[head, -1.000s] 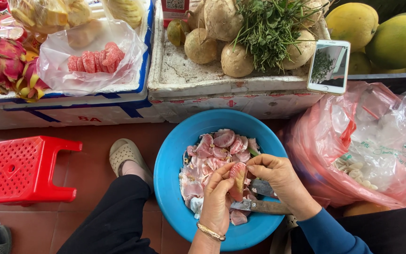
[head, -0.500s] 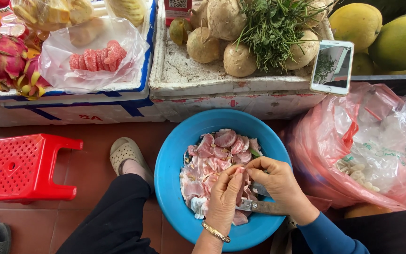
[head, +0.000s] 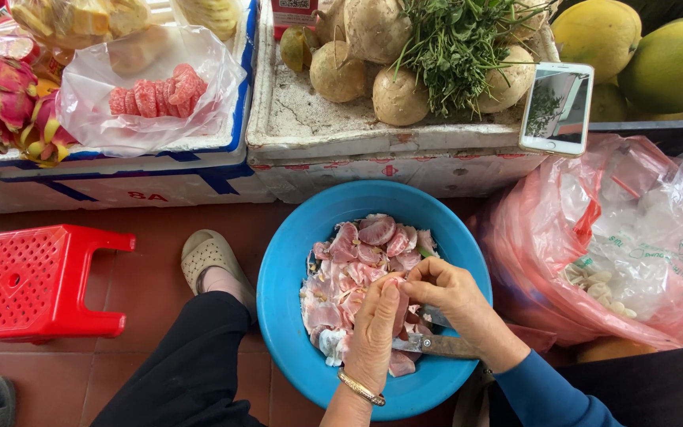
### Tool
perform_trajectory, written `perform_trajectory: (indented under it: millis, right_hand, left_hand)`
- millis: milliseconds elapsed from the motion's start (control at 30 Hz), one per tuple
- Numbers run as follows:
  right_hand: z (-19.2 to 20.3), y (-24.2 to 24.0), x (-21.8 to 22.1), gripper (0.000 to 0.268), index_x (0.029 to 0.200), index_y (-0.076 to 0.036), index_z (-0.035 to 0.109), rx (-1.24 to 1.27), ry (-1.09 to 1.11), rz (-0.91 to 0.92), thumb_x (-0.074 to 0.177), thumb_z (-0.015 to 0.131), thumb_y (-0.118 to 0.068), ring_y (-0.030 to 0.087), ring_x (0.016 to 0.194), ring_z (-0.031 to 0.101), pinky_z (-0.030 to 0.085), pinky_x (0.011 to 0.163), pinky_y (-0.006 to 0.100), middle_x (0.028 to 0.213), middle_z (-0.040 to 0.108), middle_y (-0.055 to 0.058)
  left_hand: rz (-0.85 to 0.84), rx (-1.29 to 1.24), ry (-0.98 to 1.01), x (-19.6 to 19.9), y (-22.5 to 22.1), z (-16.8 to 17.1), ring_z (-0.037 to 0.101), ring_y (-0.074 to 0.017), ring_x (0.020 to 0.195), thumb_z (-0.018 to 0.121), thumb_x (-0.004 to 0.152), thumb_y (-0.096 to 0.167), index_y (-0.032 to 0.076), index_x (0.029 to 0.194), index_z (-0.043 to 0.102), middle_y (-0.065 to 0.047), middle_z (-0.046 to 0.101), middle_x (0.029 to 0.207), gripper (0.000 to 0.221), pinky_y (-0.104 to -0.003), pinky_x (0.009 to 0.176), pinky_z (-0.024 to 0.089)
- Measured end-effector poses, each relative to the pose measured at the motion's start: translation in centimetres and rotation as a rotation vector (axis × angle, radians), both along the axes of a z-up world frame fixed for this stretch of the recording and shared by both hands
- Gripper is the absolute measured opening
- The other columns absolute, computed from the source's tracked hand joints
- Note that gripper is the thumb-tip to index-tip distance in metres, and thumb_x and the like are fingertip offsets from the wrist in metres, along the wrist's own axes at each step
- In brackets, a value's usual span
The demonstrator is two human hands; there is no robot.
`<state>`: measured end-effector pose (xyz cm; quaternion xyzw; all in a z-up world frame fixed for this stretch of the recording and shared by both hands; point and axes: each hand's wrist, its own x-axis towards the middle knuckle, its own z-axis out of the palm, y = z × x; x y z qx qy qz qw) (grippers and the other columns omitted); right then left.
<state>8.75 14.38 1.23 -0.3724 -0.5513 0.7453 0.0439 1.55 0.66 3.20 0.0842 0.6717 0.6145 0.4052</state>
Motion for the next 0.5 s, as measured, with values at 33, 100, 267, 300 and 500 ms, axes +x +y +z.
perform_trajectory:
  millis: [33, 100, 267, 300, 500]
  right_hand:
    - [-0.2, 0.0, 0.1, 0.02, 0.083, -0.001, 0.064, -0.001, -0.002, -0.001, 0.087, 0.079, -0.014, 0.02, 0.059, 0.061, 0.051, 0.049, 0.032, 0.073, 0.068, 0.014]
    - [-0.6, 0.1, 0.2, 0.019, 0.081, -0.003, 0.063, -0.042, 0.077, -0.004, 0.088, 0.08, -0.01, 0.019, 0.068, 0.064, 0.053, 0.062, 0.031, 0.075, 0.066, 0.009]
    - [-1.6, 0.2, 0.4, 0.017, 0.077, -0.005, 0.063, 0.037, 0.09, -0.014, 0.086, 0.077, -0.008, 0.016, 0.065, 0.058, 0.049, 0.06, 0.03, 0.071, 0.063, 0.006]
    - [-2.0, 0.2, 0.4, 0.016, 0.075, -0.006, 0.063, 0.11, 0.069, -0.03, 0.085, 0.076, -0.009, 0.013, 0.066, 0.054, 0.046, 0.061, 0.028, 0.07, 0.061, 0.003]
    - [-2.5, 0.0, 0.2, 0.015, 0.072, -0.01, 0.065, 0.365, -0.148, -0.029, 0.082, 0.075, -0.011, 0.009, 0.064, 0.049, 0.042, 0.059, 0.027, 0.07, 0.064, -0.001]
  left_hand:
    - [-0.001, -0.001, -0.002, 0.2, 0.0, -0.5, 0.063, -0.0131, 0.12, 0.048, 0.092, 0.057, 0.013, 0.127, 0.067, -0.002, 0.068, 0.126, 0.06, -0.028, 0.107, 0.049]
    - [0.006, 0.103, -0.01, 0.6, 0.0, -1.5, 0.064, -0.0123, 0.064, 0.056, 0.095, 0.048, 0.008, 0.13, 0.064, -0.004, 0.065, 0.075, 0.053, -0.026, 0.057, 0.058]
    - [0.053, 0.092, 0.057, 0.5, 0.1, -2.5, 0.064, -0.0111, 0.087, 0.061, 0.098, 0.035, 0.006, 0.119, 0.071, -0.003, 0.07, 0.099, 0.037, -0.023, 0.077, 0.058]
    - [0.091, 0.134, -0.014, 0.5, 0.2, -2.4, 0.066, -0.0125, 0.093, 0.062, 0.098, 0.031, 0.004, 0.117, 0.073, -0.005, 0.072, 0.103, 0.035, -0.023, 0.081, 0.058]
    - [0.441, 0.2, -0.242, 0.0, 0.5, -1.9, 0.065, -0.0162, 0.097, 0.068, 0.09, 0.04, 0.008, 0.097, 0.076, -0.004, 0.074, 0.107, 0.034, -0.033, 0.089, 0.054]
